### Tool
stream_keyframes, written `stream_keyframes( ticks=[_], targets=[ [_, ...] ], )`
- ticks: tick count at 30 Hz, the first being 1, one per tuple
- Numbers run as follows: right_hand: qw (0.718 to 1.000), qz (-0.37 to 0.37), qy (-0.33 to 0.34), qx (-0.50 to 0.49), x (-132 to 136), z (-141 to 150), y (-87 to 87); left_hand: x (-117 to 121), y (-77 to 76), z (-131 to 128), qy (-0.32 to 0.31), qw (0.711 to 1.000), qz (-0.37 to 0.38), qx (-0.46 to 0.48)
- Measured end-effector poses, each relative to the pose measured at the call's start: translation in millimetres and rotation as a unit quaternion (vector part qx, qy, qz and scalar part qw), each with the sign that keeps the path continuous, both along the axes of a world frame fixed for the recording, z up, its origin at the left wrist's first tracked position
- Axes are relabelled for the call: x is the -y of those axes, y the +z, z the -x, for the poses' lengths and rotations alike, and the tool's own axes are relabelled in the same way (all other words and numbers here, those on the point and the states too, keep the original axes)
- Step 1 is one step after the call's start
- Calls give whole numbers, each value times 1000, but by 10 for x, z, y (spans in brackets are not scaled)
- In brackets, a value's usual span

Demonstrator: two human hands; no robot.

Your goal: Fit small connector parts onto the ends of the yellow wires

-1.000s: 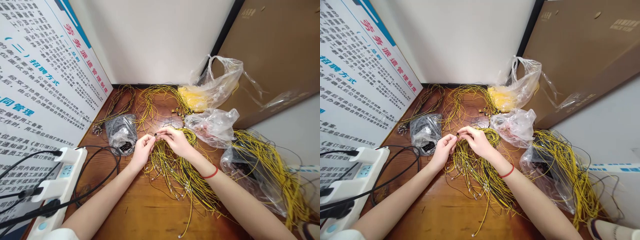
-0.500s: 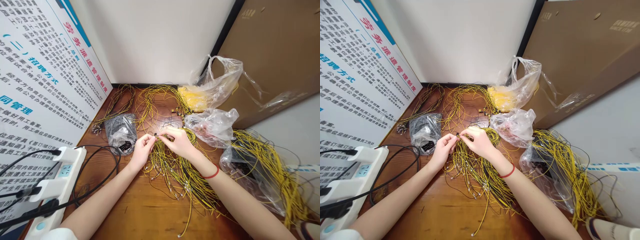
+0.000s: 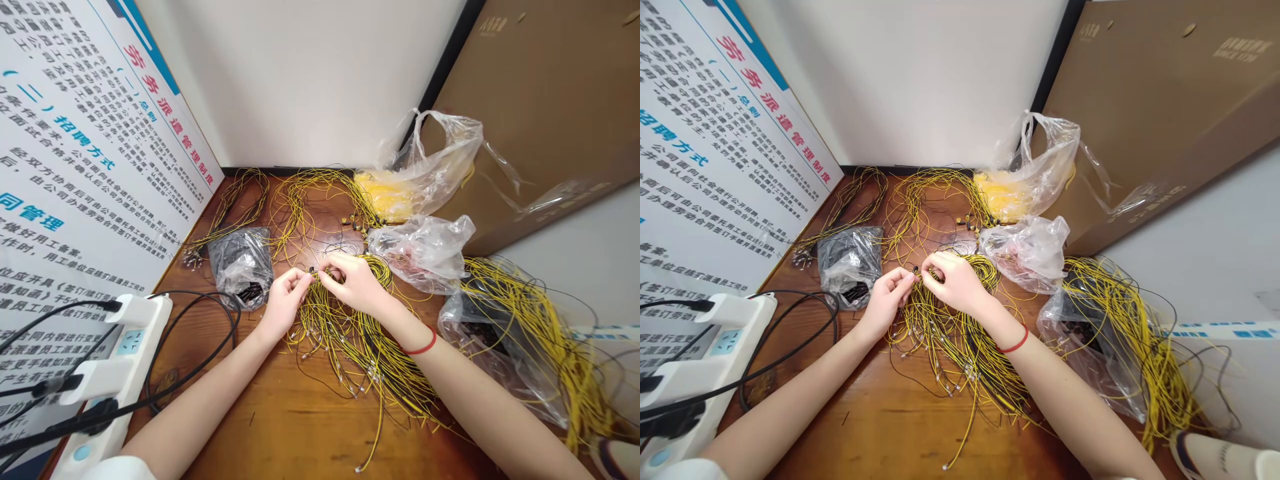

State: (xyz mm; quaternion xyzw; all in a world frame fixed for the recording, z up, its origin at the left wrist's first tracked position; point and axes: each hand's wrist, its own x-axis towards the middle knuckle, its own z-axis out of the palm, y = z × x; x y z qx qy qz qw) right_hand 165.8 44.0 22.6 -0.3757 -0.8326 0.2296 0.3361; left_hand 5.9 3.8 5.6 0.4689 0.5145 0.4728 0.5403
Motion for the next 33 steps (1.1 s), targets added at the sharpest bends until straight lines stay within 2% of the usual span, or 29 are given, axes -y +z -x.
stream_keyframes(
  ticks=[13,18,28,33],
  targets=[
    [999,-30,-29,-11,-21,3,-38,10,-5,-4,-3,1000,-7,-14],
    [998,-53,-16,-13,-24,3,-53,12,-3,1,-10,1000,-5,-18],
    [998,37,-14,-46,-3,15,-26,12,14,6,-10,1000,-10,-26],
    [998,42,-3,-43,8,22,-15,16,11,1,3,999,-19,-34]
  ],
)
